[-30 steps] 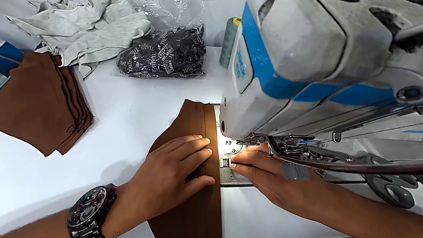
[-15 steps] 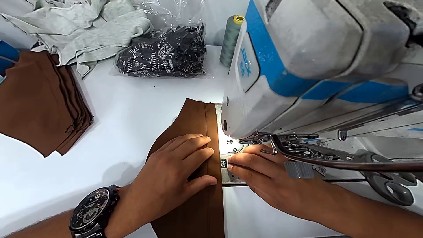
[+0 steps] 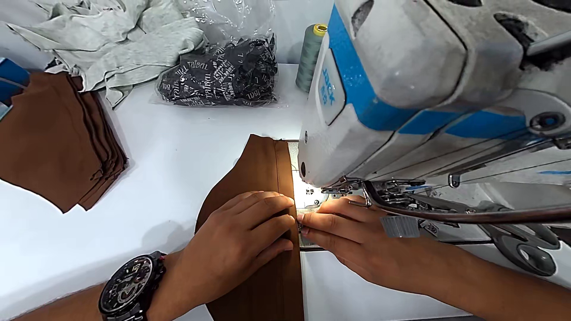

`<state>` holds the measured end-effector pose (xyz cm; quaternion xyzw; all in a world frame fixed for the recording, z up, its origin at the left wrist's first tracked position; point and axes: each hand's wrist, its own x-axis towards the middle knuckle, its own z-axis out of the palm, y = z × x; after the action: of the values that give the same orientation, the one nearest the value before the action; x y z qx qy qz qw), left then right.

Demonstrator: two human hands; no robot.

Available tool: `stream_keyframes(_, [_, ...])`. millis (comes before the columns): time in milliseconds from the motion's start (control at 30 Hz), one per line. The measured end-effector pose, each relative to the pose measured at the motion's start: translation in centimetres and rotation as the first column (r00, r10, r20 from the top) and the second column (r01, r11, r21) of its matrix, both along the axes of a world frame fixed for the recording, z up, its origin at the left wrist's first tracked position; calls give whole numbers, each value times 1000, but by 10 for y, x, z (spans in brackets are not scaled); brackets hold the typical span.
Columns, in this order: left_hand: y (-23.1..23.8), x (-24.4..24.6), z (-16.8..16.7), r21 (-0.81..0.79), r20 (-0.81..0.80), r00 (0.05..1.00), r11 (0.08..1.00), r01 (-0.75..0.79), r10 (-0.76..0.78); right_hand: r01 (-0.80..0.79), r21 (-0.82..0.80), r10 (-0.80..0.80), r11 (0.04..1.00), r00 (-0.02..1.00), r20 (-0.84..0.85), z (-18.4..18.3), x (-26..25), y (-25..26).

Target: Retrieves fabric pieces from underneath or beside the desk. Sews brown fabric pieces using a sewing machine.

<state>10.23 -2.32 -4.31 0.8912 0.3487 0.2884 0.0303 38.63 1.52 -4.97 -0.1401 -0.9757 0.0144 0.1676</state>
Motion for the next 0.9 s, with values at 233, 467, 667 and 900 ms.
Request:
stream_keyframes(233, [0,-2,-1,-7,-5,999,999,53,-53,60,-67,-61,996,998,-5,0,-1,3])
stream_keyframes(467, [-2,-2,-4,-7,6,998,998,67,-67,35,-59,-37,998,998,-49,6,7,5])
stream_keyframes(667, [-2,-2,-4,-16,18,997,997,78,-78,10,-75,-13,997,999,-46,4,2,6])
stream_keyframes(900, [-3,-3,-4,-17,15,996,996,87,-87,4,-47,-5,999,999,-37,2,1,5])
